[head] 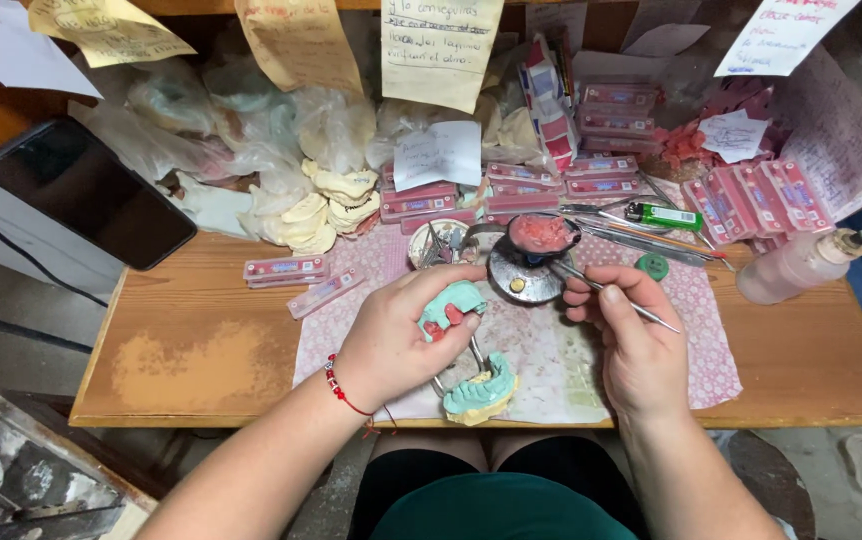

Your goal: The person uses a metal tool to apply and shape pink wax on a dental cast held in a vise. They manipulate the wax on the teeth and gums of the model, then remove the cast from the vise to inspect the work.

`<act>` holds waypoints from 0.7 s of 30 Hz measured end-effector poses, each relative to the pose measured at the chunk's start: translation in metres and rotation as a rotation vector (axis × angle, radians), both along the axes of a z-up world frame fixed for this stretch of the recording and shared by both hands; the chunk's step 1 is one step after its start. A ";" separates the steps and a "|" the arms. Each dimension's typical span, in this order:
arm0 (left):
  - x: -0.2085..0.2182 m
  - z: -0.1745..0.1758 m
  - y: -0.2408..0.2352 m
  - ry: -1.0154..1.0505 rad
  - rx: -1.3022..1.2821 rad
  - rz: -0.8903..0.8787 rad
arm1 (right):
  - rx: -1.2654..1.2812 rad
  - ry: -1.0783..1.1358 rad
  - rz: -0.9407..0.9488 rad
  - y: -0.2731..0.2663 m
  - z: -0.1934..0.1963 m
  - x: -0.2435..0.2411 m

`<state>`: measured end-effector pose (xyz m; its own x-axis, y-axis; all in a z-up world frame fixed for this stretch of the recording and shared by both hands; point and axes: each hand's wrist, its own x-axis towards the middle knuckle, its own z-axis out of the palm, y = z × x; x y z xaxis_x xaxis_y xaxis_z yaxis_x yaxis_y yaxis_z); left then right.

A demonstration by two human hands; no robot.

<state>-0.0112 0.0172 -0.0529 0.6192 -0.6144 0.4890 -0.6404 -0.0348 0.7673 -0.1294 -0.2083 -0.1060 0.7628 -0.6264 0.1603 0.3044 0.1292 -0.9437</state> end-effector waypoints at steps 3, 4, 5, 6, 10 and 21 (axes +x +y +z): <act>0.001 -0.001 0.002 0.021 0.001 -0.008 | -0.013 0.004 0.014 0.001 0.001 0.000; 0.002 0.001 0.003 0.021 0.003 -0.004 | -0.011 0.004 0.017 0.003 0.003 0.000; 0.002 0.003 0.004 0.036 -0.006 -0.030 | -0.024 0.016 0.024 0.004 0.005 -0.001; 0.002 0.006 0.005 0.050 -0.015 -0.056 | -0.037 0.028 0.031 0.006 0.008 -0.001; 0.003 0.006 0.008 0.057 -0.036 -0.072 | -0.045 0.022 0.045 0.006 0.007 -0.001; 0.001 -0.001 0.006 -0.027 -0.052 -0.026 | -0.092 -0.023 0.055 0.010 0.005 -0.005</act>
